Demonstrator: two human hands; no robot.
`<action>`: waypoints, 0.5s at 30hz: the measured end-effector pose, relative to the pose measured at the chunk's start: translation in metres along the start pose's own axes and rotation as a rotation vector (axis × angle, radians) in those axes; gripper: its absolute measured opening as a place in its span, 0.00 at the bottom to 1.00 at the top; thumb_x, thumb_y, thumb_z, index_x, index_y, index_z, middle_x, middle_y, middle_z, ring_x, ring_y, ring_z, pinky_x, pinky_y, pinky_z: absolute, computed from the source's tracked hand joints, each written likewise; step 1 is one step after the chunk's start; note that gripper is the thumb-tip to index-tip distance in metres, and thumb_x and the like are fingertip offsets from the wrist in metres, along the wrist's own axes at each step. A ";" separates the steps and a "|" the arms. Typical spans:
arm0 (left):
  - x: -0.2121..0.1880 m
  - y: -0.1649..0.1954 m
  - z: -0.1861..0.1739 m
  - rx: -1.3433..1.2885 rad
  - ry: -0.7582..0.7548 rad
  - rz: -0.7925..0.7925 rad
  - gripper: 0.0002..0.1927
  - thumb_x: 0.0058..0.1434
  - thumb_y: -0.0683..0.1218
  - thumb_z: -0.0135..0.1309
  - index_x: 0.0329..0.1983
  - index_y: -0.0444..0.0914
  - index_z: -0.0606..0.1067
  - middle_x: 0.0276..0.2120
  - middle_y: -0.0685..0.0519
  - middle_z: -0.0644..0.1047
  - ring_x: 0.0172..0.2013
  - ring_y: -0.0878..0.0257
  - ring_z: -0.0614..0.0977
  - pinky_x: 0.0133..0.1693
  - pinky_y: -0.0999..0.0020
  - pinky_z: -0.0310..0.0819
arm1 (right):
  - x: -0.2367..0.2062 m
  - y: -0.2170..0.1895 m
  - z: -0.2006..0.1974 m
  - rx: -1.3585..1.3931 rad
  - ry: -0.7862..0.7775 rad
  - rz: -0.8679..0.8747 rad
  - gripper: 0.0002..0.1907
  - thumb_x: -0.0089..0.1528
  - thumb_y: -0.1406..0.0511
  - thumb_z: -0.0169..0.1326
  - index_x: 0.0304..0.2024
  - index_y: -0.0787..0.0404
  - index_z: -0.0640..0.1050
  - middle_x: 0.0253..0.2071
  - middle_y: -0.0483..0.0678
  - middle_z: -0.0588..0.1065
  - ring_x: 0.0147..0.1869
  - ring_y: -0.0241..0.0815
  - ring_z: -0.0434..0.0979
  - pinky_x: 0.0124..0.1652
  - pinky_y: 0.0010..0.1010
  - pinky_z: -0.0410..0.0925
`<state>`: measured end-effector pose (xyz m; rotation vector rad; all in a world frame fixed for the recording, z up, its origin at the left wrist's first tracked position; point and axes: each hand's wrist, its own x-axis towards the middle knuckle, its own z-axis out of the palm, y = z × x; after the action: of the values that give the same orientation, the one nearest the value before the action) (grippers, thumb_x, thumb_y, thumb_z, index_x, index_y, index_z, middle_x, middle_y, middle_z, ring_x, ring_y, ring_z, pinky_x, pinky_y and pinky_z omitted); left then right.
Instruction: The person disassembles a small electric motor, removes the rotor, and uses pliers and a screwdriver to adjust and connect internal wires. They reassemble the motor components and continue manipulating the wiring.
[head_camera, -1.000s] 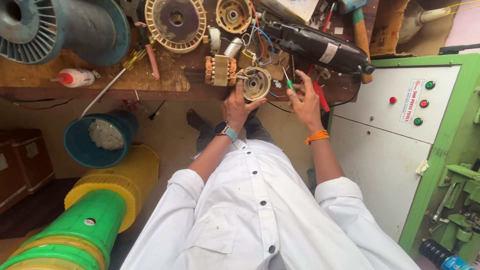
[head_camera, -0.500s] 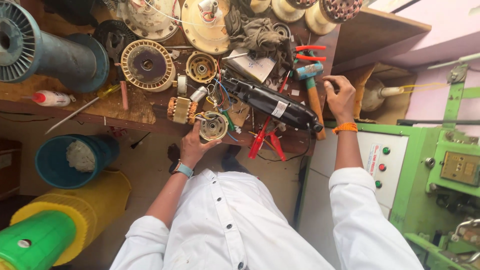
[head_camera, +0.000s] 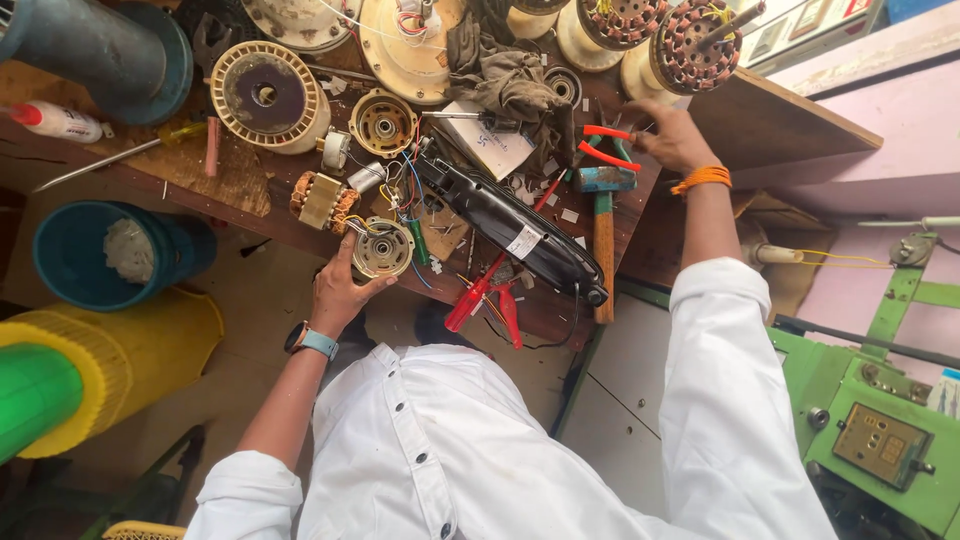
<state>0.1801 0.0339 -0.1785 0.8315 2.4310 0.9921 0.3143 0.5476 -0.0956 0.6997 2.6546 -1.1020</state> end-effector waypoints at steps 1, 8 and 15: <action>-0.001 0.001 0.001 0.002 0.013 0.008 0.55 0.50 0.66 0.67 0.74 0.34 0.60 0.59 0.35 0.75 0.56 0.39 0.79 0.54 0.49 0.74 | -0.001 0.001 0.000 0.194 0.007 -0.007 0.20 0.66 0.71 0.52 0.62 0.58 0.76 0.43 0.56 0.80 0.44 0.44 0.83 0.45 0.34 0.76; -0.002 0.004 0.007 -0.012 0.015 -0.032 0.56 0.50 0.66 0.66 0.76 0.36 0.58 0.60 0.35 0.75 0.56 0.40 0.78 0.55 0.49 0.73 | -0.010 0.012 0.025 0.019 0.254 0.073 0.16 0.64 0.66 0.61 0.55 0.55 0.81 0.46 0.53 0.82 0.43 0.45 0.84 0.43 0.36 0.76; 0.000 0.012 0.000 -0.029 -0.007 -0.030 0.51 0.52 0.64 0.67 0.72 0.36 0.61 0.56 0.38 0.77 0.54 0.41 0.80 0.52 0.51 0.75 | 0.001 0.015 0.038 -0.388 0.195 -0.015 0.26 0.58 0.68 0.62 0.60 0.61 0.75 0.45 0.64 0.78 0.49 0.66 0.78 0.47 0.52 0.70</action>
<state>0.1850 0.0407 -0.1694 0.7856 2.4099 1.0097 0.3201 0.5304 -0.1316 0.7372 2.9150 -0.5128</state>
